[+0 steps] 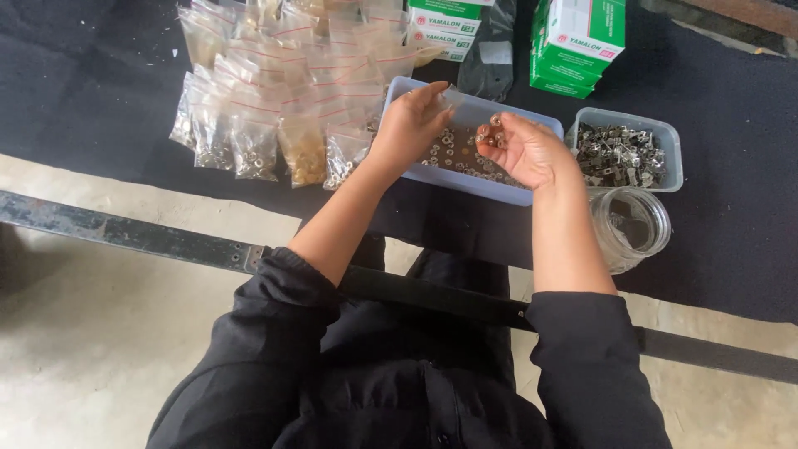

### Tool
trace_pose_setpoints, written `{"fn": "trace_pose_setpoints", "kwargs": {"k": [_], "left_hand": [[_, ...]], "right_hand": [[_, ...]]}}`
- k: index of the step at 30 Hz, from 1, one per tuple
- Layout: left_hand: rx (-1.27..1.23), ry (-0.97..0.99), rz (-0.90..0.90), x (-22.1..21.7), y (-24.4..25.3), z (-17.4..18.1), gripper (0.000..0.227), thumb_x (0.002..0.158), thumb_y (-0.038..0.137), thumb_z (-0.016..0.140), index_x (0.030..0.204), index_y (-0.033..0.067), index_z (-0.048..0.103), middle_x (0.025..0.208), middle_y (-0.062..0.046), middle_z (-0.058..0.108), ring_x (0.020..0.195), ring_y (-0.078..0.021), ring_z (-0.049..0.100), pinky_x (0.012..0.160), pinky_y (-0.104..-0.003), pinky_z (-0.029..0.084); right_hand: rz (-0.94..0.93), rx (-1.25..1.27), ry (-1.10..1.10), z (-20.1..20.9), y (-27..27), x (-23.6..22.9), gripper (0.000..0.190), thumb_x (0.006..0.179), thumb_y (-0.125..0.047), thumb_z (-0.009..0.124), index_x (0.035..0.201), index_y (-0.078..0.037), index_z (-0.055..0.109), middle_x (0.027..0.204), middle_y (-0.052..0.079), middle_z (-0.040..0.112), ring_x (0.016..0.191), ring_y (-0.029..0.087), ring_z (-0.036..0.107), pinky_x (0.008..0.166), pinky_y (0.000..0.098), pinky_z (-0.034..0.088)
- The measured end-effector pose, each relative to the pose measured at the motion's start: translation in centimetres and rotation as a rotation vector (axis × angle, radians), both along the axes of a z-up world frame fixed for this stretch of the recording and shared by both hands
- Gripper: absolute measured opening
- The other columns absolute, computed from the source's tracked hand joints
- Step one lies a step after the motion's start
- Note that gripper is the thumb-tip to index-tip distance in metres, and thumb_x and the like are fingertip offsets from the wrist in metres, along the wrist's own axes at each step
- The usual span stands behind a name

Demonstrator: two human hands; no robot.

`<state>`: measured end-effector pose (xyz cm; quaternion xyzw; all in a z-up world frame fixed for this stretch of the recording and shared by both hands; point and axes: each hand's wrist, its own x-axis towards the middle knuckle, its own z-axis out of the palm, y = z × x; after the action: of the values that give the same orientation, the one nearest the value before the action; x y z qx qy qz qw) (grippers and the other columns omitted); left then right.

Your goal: The person sits at a table and repeatedly picks small metal washers from a blue tray, places them into small clear plastic bags, and sets the filled bags aside. The process is repeated multiple times with consistent hand motions.

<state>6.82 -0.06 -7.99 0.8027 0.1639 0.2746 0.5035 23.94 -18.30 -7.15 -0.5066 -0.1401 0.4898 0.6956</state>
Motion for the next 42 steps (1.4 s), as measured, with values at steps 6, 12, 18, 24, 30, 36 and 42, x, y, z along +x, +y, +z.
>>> {"fn": "trace_pose_setpoints", "kwargs": {"k": [6,12,18,24,30,36,42], "left_hand": [[-0.105,-0.034,-0.023,-0.8,-0.5,1.2,0.053,0.095,0.037,0.065,0.141,0.0101,0.058,0.129,-0.014,0.073,0.125,-0.0252,0.069,0.098,-0.036,0.056],[0.084,-0.154,-0.001,-0.8,0.1,1.0,0.048,0.099,0.033,0.064,0.141,0.0113,0.057,0.129,-0.011,0.071,0.122,-0.0275,0.066,0.094,-0.041,0.054],[0.165,-0.097,0.042,-0.5,0.5,-1.4,0.048,0.099,0.03,0.064,0.141,0.0088,0.055,0.124,-0.015,0.071,0.116,-0.0353,0.064,0.087,-0.048,0.053],[0.22,-0.083,-0.006,-0.3,0.8,-1.9,0.052,0.099,0.027,0.066,0.145,0.0072,0.052,0.129,-0.018,0.069,0.118,-0.0375,0.063,0.088,-0.048,0.053],[0.405,-0.027,0.01,-1.2,0.6,-1.1,0.051,0.095,0.024,0.076,0.14,0.0093,0.06,0.114,-0.016,0.074,0.106,-0.0332,0.073,0.093,-0.045,0.06],[0.36,0.018,-0.02,-1.0,0.7,-1.1,0.055,0.094,0.025,0.077,0.143,0.0095,0.057,0.116,-0.016,0.074,0.11,-0.0336,0.072,0.096,-0.045,0.059],[0.301,0.022,-0.041,-1.1,0.7,-0.8,0.06,0.091,0.023,0.08,0.144,0.0095,0.056,0.118,-0.016,0.074,0.111,-0.0345,0.071,0.096,-0.046,0.058]], "right_hand": [[0.04,-0.419,-0.522,-3.1,1.1,2.0,0.014,0.09,-0.003,0.068,0.102,-0.007,0.063,0.085,0.008,0.065,0.076,0.019,0.069,0.067,0.0364,0.064],[0.201,-0.739,-1.006,-1.8,3.5,-0.3,0.014,0.087,-0.005,0.069,0.097,-0.009,0.076,0.088,0.004,0.072,0.071,0.017,0.066,0.054,0.0321,0.06],[0.493,-0.956,-1.365,-0.7,5.6,-0.8,0.015,0.084,-0.018,0.078,0.099,-0.017,0.078,0.097,0.001,0.078,0.088,0.023,0.07,0.079,0.037,0.05],[0.561,-1.055,-1.378,-0.1,6.2,-1.6,0.01,0.092,-0.016,0.069,0.098,-0.014,0.077,0.097,0.008,0.075,0.091,0.031,0.068,0.079,0.0438,0.05],[0.287,-0.838,-1.197,-1.3,4.4,-0.9,0.018,0.099,-0.012,0.063,0.11,-0.005,0.076,0.077,0.015,0.073,0.059,0.025,0.072,0.055,0.0336,0.058],[0.019,-0.154,-0.28,-0.2,2.6,0.9,0.009,0.095,-0.009,0.068,0.103,-0.007,0.07,0.094,0.016,0.075,0.078,0.025,0.078,0.069,0.0383,0.068],[0.094,-0.026,-0.098,4.4,3.5,0.2,0.01,0.094,-0.008,0.063,0.1,-0.01,0.07,0.104,0.018,0.077,0.093,0.027,0.079,0.085,0.0388,0.068]]}}
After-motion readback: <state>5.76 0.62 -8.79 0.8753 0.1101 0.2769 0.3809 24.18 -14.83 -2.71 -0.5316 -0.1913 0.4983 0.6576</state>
